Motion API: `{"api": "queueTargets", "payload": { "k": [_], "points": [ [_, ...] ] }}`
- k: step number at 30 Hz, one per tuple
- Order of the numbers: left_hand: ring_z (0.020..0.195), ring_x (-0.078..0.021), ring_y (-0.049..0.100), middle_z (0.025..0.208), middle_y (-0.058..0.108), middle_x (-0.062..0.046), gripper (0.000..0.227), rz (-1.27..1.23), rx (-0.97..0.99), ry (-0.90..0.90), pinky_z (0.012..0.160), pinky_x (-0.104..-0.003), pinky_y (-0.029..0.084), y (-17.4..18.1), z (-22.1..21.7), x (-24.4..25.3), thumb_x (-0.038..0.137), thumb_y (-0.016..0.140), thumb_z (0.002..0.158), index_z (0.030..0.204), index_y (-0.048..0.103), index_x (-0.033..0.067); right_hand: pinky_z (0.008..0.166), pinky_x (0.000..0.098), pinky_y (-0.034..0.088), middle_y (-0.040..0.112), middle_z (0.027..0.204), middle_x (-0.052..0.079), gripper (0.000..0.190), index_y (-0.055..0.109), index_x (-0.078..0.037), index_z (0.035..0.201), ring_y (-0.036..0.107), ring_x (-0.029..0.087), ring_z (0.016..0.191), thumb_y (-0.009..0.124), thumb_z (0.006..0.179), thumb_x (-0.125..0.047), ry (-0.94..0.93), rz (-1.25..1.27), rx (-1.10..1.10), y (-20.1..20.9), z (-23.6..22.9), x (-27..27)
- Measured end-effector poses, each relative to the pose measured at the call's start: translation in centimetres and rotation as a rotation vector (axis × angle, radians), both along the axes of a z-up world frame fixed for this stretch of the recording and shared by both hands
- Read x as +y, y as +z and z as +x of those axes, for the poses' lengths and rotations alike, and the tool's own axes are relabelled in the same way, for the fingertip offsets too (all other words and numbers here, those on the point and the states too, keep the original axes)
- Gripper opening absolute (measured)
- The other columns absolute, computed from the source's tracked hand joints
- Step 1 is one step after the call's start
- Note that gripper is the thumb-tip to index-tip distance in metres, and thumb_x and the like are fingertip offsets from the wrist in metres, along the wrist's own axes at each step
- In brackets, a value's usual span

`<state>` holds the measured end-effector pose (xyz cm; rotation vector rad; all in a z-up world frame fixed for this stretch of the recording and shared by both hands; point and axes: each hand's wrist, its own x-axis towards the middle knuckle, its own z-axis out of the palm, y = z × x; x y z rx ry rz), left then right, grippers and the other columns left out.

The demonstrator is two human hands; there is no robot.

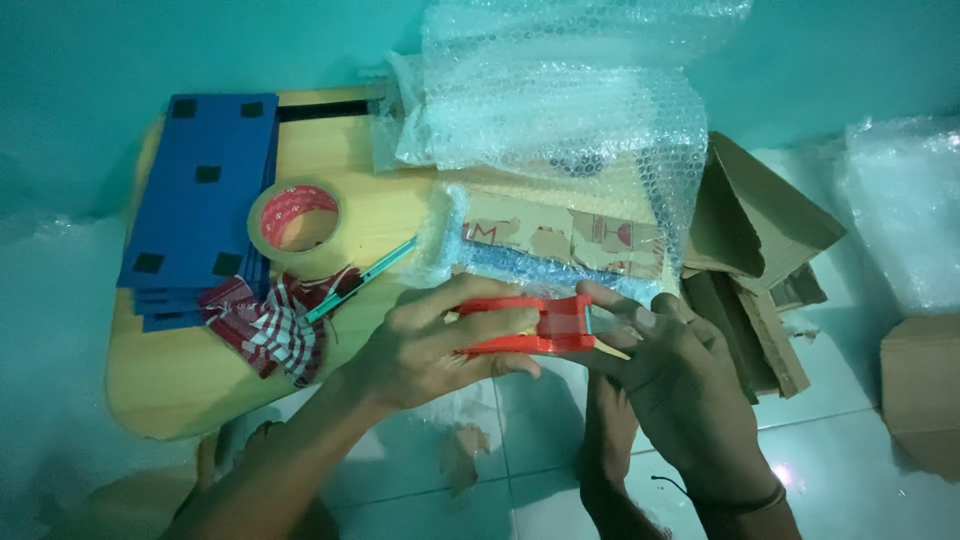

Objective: Packaging small items by wrapping them in bubble wrap and securing with tape

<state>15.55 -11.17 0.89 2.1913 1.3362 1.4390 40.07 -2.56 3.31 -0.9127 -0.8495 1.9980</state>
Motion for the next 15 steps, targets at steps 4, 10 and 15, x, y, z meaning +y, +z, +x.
{"api": "queueTargets", "payload": {
  "k": [4, 10, 15],
  "points": [
    [0.097, -0.0305, 0.078, 0.121, 0.071, -0.016, 0.051, 0.061, -0.018, 0.019, 0.082, -0.039, 0.066, -1.4, 0.1, 0.2, 0.023, 0.093, 0.077, 0.115, 0.061, 0.0104, 0.094, 0.0537, 0.058, 0.057, 0.096, 0.014, 0.007, 0.052, 0.001, 0.101, 0.061, 0.020, 0.093, 0.051, 0.099, -0.006, -0.026, -0.032, -0.031, -0.5, 0.4, 0.1],
    [0.092, -0.0301, 0.077, 0.117, 0.071, -0.019, 0.046, 0.125, -0.018, -0.025, 0.080, -0.041, 0.068, -1.2, 0.3, 0.6, 0.016, 0.093, 0.078, 0.100, 0.054, 0.0073, 0.095, 0.0652, 0.060, 0.068, 0.138, 0.032, 0.011, 0.052, -0.007, 0.084, 0.073, 0.046, 0.115, 0.056, 0.093, -0.012, 0.092, 0.064, -0.052, 0.3, -0.4, 0.2],
    [0.091, -0.0280, 0.078, 0.116, 0.073, -0.019, 0.031, 0.074, -0.039, 0.010, 0.083, -0.038, 0.067, 0.4, 0.6, 0.2, 0.015, 0.090, 0.078, 0.089, 0.065, 0.0003, 0.102, 0.0663, 0.057, 0.073, 0.128, 0.026, 0.014, 0.052, -0.008, 0.079, 0.068, 0.037, 0.124, 0.063, 0.088, -0.009, 0.039, -0.072, -0.165, -0.3, -0.6, 0.1]
  ]
}}
